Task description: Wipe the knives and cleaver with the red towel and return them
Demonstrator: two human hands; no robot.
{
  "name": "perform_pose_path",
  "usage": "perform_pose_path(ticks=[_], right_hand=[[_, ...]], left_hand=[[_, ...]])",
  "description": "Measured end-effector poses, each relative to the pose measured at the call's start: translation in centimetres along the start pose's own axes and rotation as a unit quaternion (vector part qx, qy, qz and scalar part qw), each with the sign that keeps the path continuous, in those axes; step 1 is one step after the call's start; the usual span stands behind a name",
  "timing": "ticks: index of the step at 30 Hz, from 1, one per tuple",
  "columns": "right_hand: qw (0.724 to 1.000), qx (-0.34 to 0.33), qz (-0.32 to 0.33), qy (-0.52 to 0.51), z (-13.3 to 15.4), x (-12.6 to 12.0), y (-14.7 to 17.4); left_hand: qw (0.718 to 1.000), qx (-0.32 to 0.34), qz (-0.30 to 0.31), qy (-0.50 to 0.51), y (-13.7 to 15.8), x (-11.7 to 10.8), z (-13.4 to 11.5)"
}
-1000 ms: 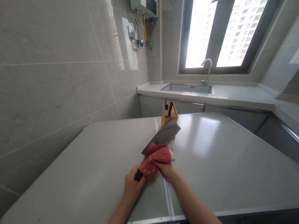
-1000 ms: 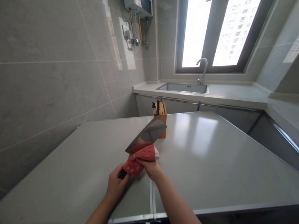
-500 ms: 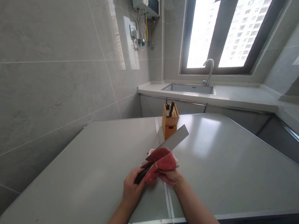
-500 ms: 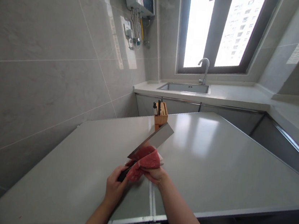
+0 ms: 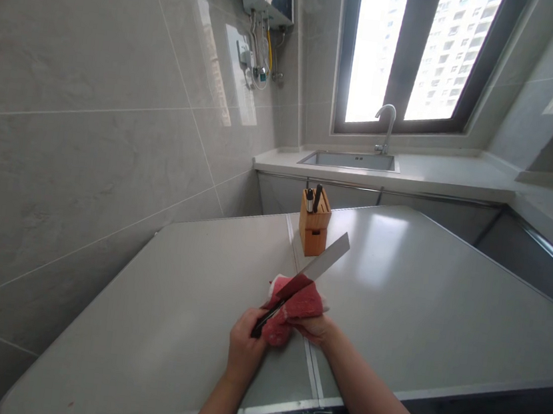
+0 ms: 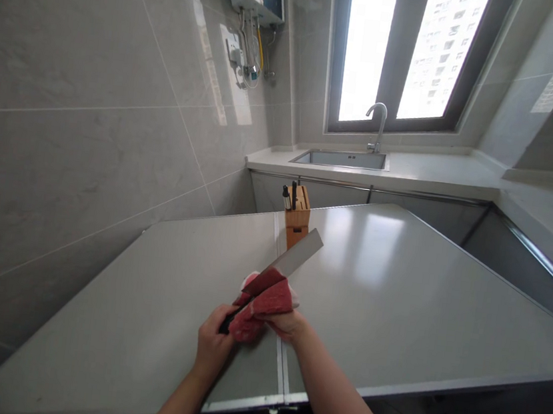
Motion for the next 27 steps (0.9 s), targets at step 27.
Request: perform_pose_path(ticks=[27], right_hand=[[0.996, 0.026, 0.083, 0.000, -0.5, 0.2, -0.9]], left_hand=[[0.999, 0.007, 0.007, 0.040, 0.0, 0.0, 0.2]])
Point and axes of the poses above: each hand's wrist, its own y-axis away from the middle knuckle, its own x-axis out of the palm, z = x × y, the point moved 5 cm from there along -y, towards the middle knuckle, and after that the axes turned 8 degrees about -z, right-handed, at the moved point
